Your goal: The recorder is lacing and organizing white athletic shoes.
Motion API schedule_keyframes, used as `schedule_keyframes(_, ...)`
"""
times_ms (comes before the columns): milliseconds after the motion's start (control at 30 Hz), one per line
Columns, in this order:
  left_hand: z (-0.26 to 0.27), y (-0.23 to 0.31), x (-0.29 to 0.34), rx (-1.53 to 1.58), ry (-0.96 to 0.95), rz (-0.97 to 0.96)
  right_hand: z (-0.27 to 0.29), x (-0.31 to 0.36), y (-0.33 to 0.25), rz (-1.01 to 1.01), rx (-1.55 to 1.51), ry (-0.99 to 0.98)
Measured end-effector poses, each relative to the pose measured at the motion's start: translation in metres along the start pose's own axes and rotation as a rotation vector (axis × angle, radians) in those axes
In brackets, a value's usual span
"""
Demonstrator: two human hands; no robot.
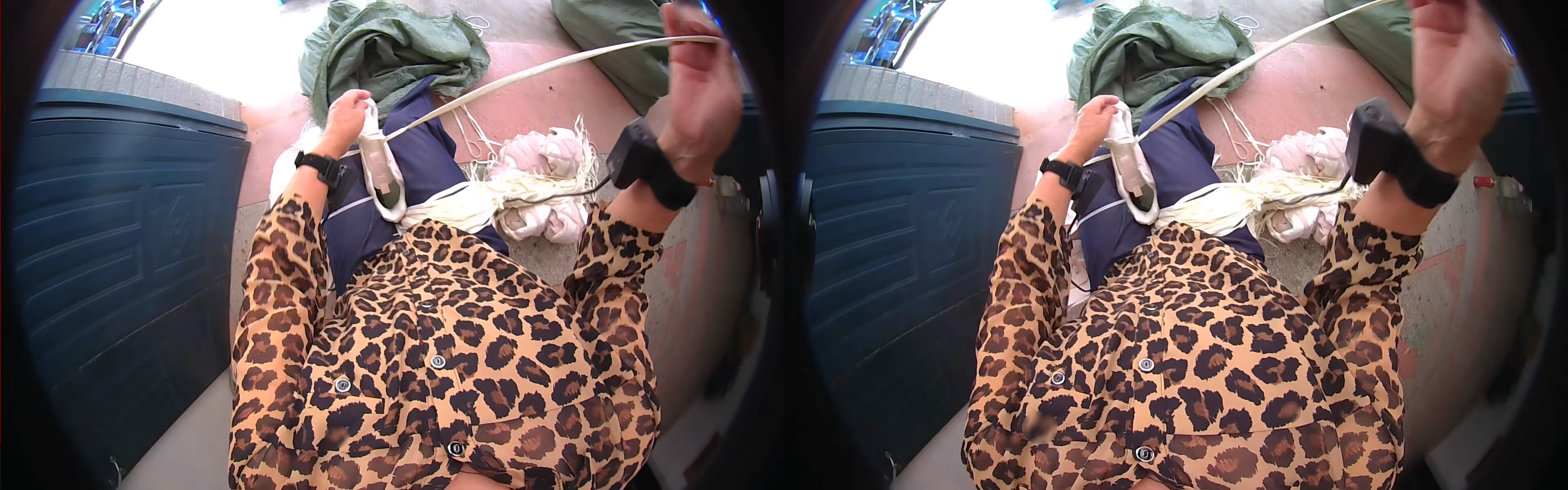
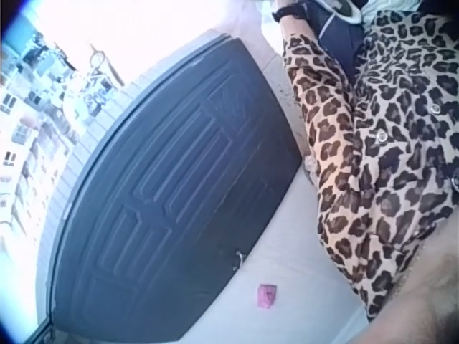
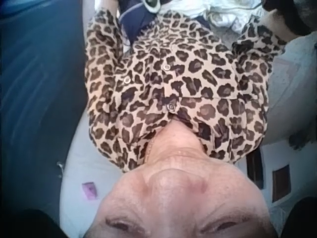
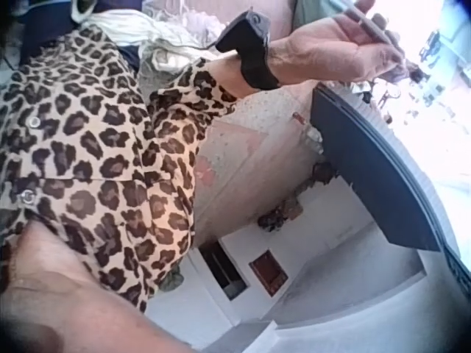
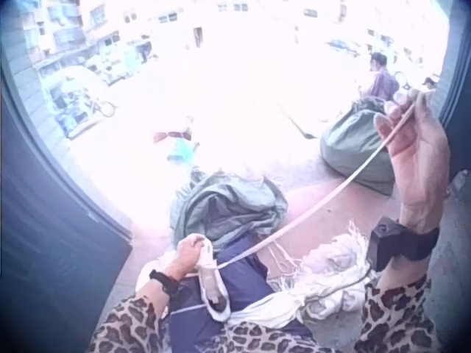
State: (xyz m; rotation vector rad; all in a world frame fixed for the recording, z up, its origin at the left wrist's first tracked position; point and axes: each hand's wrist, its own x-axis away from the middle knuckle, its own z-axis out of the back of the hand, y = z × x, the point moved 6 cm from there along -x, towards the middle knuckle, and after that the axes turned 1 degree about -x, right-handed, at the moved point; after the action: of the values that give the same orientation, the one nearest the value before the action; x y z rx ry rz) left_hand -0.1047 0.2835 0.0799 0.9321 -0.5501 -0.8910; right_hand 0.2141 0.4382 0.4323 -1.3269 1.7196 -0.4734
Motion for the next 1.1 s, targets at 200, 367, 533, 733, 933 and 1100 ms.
schedule_keyframes(200, 0.025, -0.020, 0.043, -0.396, -0.160, -0.016, -0.001, 0.116, 0.156, -0.668, 0.385, -0.657)
schedule_keyframes(367, 0.023, 0.002, 0.057, -0.629, -0.144, -0.102, 0.010, 0.275, 0.280, -1.180, 0.341, -0.990)
schedule_keyframes(533, 0.031, 0.026, 0.078, -0.759, -0.168, -0.165, 0.039, 0.320, 0.304, -1.069, 0.559, -1.088)
schedule_keyframes(733, 0.027, 0.018, 0.070, -0.545, -0.276, 0.068, 0.033, 0.303, 0.299, -0.833, 0.788, -1.140)
schedule_keyframes(933, 0.032, 0.017, 0.084, -0.867, -0.295, -0.087, 0.012, 0.290, 0.294, -0.427, 0.981, -1.057)
schedule_keyframes(1100, 0.032, 0.007, 0.094, -0.821, -0.178, -0.005, -0.004, 0.295, 0.297, -0.067, 1.139, -1.254)
